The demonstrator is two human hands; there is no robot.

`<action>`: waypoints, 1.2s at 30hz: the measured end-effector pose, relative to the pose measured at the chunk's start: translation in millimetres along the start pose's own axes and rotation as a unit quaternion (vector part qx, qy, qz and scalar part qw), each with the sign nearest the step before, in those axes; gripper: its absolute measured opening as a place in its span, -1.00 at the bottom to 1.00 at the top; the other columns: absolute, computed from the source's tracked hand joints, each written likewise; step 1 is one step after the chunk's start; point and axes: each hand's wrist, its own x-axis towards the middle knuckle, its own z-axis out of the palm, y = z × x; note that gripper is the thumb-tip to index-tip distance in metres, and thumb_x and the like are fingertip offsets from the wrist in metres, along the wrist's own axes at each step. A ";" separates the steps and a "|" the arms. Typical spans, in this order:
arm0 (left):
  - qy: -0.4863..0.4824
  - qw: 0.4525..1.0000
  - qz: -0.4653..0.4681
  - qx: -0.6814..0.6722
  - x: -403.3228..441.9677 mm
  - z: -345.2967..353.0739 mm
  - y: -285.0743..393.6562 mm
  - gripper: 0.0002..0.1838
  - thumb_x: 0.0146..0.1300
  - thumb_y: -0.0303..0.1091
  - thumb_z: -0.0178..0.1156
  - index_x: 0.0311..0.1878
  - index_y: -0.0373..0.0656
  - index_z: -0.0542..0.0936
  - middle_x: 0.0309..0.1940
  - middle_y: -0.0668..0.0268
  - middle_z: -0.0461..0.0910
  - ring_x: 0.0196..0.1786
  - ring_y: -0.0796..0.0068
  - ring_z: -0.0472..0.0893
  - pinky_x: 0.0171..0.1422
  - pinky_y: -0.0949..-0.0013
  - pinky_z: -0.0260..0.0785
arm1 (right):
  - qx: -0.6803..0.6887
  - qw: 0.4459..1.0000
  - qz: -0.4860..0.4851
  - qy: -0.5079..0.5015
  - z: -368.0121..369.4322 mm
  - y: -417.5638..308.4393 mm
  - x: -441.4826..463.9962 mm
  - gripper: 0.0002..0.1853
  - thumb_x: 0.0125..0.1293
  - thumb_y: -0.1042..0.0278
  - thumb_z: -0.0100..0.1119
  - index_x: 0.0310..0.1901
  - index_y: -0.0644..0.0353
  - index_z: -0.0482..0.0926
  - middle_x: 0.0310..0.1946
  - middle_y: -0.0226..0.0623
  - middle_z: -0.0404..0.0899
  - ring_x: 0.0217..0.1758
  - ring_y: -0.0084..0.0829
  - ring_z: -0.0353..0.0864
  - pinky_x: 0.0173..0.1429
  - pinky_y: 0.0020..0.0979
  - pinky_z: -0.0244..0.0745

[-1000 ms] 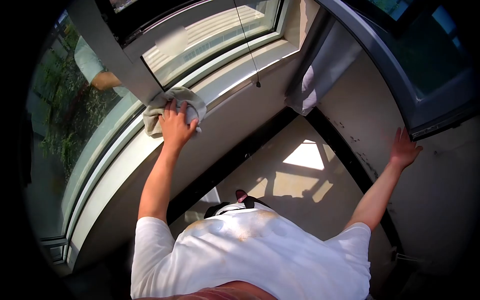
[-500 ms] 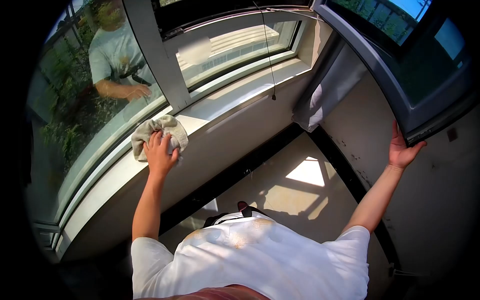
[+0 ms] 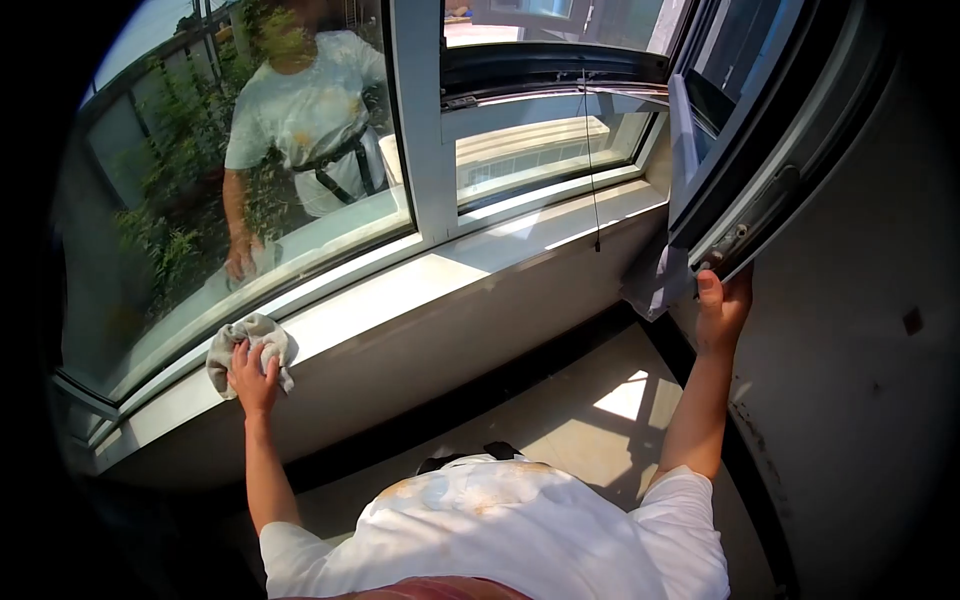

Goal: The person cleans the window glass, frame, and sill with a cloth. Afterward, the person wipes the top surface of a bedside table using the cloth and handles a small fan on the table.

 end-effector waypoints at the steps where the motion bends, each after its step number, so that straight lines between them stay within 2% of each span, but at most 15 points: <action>1: 0.010 1.000 -0.013 0.009 0.0 0.3 -13.6 -0.58 0.12 -0.03 0.21 0.03 0.03 0.60 0.28 0.24 0.36 0.41 0.18 0.22 0.34 -0.36 -0.12 | -0.009 0.999 -0.024 -0.022 29.9 -15.1 6.5 -0.26 0.23 0.08 0.23 0.32 0.30 0.19 0.13 -0.27 0.36 0.18 -0.40 0.33 0.31 -0.43 0.16; 4: 0.022 0.998 -0.048 0.017 0.2 -2.7 -29.8 -0.59 0.12 -0.04 0.20 0.01 0.03 0.61 0.28 0.24 0.36 0.42 0.19 0.21 0.32 -0.38 -0.12 | -0.026 0.992 -0.107 -0.058 104.4 -12.7 35.8 -0.16 0.09 0.37 0.17 0.42 0.23 0.01 0.33 -0.14 0.14 0.36 -0.27 0.19 0.39 -0.37 0.11; 8: 0.043 0.993 -0.106 0.023 5.1 3.2 -30.2 -0.66 0.14 -0.05 0.16 -0.03 0.10 0.62 0.27 0.30 0.38 0.41 0.25 0.23 0.31 -0.39 -0.13 | -0.096 0.988 -0.104 -0.064 193.5 -21.4 53.3 0.04 0.09 0.22 0.24 0.42 0.41 -0.26 0.46 0.14 -0.26 0.55 -0.01 -0.32 0.56 -0.20 -0.34; 10: 0.059 0.989 -0.132 0.037 6.7 8.3 -25.3 -0.69 0.13 -0.08 0.15 -0.07 0.12 0.62 0.24 0.35 0.42 0.40 0.29 0.25 0.30 -0.38 -0.10 | -0.163 0.978 -0.125 -0.048 233.1 -15.9 64.1 0.07 0.10 0.17 0.24 0.40 0.49 -0.29 0.44 0.24 -0.29 0.53 0.10 -0.35 0.56 -0.13 -0.36; 19: 0.173 0.984 -0.028 -0.021 -26.2 11.8 -21.4 -0.78 0.04 -0.17 0.20 -0.23 0.03 0.60 0.06 0.39 0.51 0.29 0.29 0.38 0.31 -0.30 -0.03 | -0.174 0.972 -0.157 -0.002 299.8 7.2 93.8 0.09 0.10 0.02 0.33 0.39 0.50 -0.17 0.42 0.30 -0.19 0.51 0.17 -0.26 0.54 -0.06 -0.30; 22: 0.121 0.986 0.087 -0.076 -32.9 -12.7 -48.7 -0.70 -0.03 -0.20 0.26 -0.16 0.07 0.57 0.07 0.40 0.49 0.29 0.32 0.36 0.33 -0.17 0.02 | -0.098 0.986 -0.105 -0.088 279.3 9.7 77.1 -0.17 0.21 0.07 0.30 0.33 0.42 0.13 0.32 0.21 0.15 0.42 0.06 0.08 0.42 -0.15 0.04; 23: 0.114 0.989 0.088 -0.044 -32.0 -14.5 -69.6 -0.68 -0.04 -0.19 0.26 -0.15 0.09 0.56 0.10 0.41 0.47 0.31 0.34 0.34 0.33 -0.17 0.02 | -0.196 0.971 -0.121 -0.058 273.3 26.4 66.2 -0.18 0.24 0.10 0.28 0.36 0.37 0.10 0.36 0.14 0.09 0.41 -0.01 0.11 0.41 -0.16 0.09; 25: 0.125 0.992 -0.033 0.010 -30.3 -23.0 -136.1 -0.69 0.01 -0.14 0.23 -0.13 0.08 0.56 0.13 0.41 0.45 0.32 0.35 0.32 0.32 -0.18 0.04 | -0.131 0.977 -0.114 -0.122 264.8 0.8 19.4 -0.26 0.31 0.23 0.19 0.43 0.15 0.06 0.46 -0.01 -0.14 0.45 -0.17 0.08 0.40 -0.16 0.12; 27: 0.138 0.981 -0.123 0.057 -30.8 -52.1 -191.0 -0.69 0.03 -0.13 0.21 -0.13 0.05 0.57 0.12 0.40 0.46 0.30 0.34 0.33 0.30 -0.19 0.07 | -0.060 0.974 -0.066 -0.206 266.4 4.8 -27.8 -0.32 0.31 0.31 0.17 0.42 0.09 0.13 0.49 -0.20 -0.16 0.49 -0.22 0.02 0.39 -0.11 0.13; 29: 0.164 0.945 -0.283 0.020 -28.3 -71.1 -221.2 -0.70 0.07 -0.13 0.15 -0.17 -0.05 0.61 0.03 0.31 0.53 0.17 0.26 0.44 0.20 -0.08 0.24 | -0.018 0.958 -0.042 -0.284 279.2 7.9 -79.8 -0.35 0.29 0.39 0.15 0.40 0.09 0.17 0.48 -0.21 -0.10 0.49 -0.23 0.05 0.35 -0.11 0.19; 31: 0.333 0.893 -0.223 -0.206 -29.3 -67.6 -222.3 -0.69 0.12 -0.18 0.08 -0.21 -0.17 0.64 -0.20 0.06 0.59 -0.10 0.04 0.55 0.04 0.21 0.39 | 0.067 0.923 0.007 -0.378 309.0 -44.4 -138.0 -0.31 0.25 0.38 0.20 0.40 0.10 0.16 0.49 -0.23 -0.11 0.50 -0.18 0.04 0.32 -0.07 0.23; 32: 0.320 0.822 -0.247 -0.402 -34.8 -71.7 -193.6 -0.68 0.17 -0.22 0.06 -0.18 -0.25 0.62 -0.25 0.12 0.60 -0.17 0.21 0.57 -0.01 0.28 0.41 | 0.112 0.896 0.025 -0.428 329.5 -76.2 -165.2 -0.27 0.24 0.33 0.22 0.42 0.09 0.13 0.50 -0.24 -0.13 0.51 -0.18 0.00 0.34 -0.06 0.22; 33: 0.275 0.657 -0.241 -0.659 -40.8 -70.8 -160.7 -0.69 0.22 -0.28 0.04 -0.14 -0.33 0.58 -0.28 0.24 0.58 -0.23 0.46 0.55 -0.06 0.40 0.41 | 0.156 0.861 0.044 -0.482 350.0 -110.9 -190.1 -0.12 0.21 0.12 0.28 0.47 0.01 -0.01 0.51 -0.31 -0.17 0.54 -0.21 -0.06 0.38 -0.03 0.13; 34: 0.218 0.595 -0.233 -0.737 -51.4 -85.7 -119.4 -0.69 0.26 -0.32 0.02 -0.07 -0.36 0.53 -0.27 0.32 0.55 -0.24 0.62 0.51 -0.08 0.48 0.41 | 0.200 0.826 0.064 -0.524 374.8 -132.4 -211.6 0.06 0.09 -0.12 0.36 0.49 -0.01 -0.11 0.52 -0.31 -0.19 0.55 -0.18 -0.11 0.38 0.02 0.11; 36: 0.142 0.520 -0.222 -0.812 -68.9 -94.1 -59.2 -0.63 0.30 -0.32 -0.07 0.05 -0.38 0.46 -0.15 0.23 0.55 -0.14 0.51 0.54 -0.01 0.41 0.42 | 0.322 0.740 0.161 -0.568 421.5 -185.5 -252.4 0.19 -0.07 -0.20 0.46 0.48 0.01 -0.10 0.50 -0.24 -0.17 0.54 -0.19 -0.10 0.34 0.01 0.19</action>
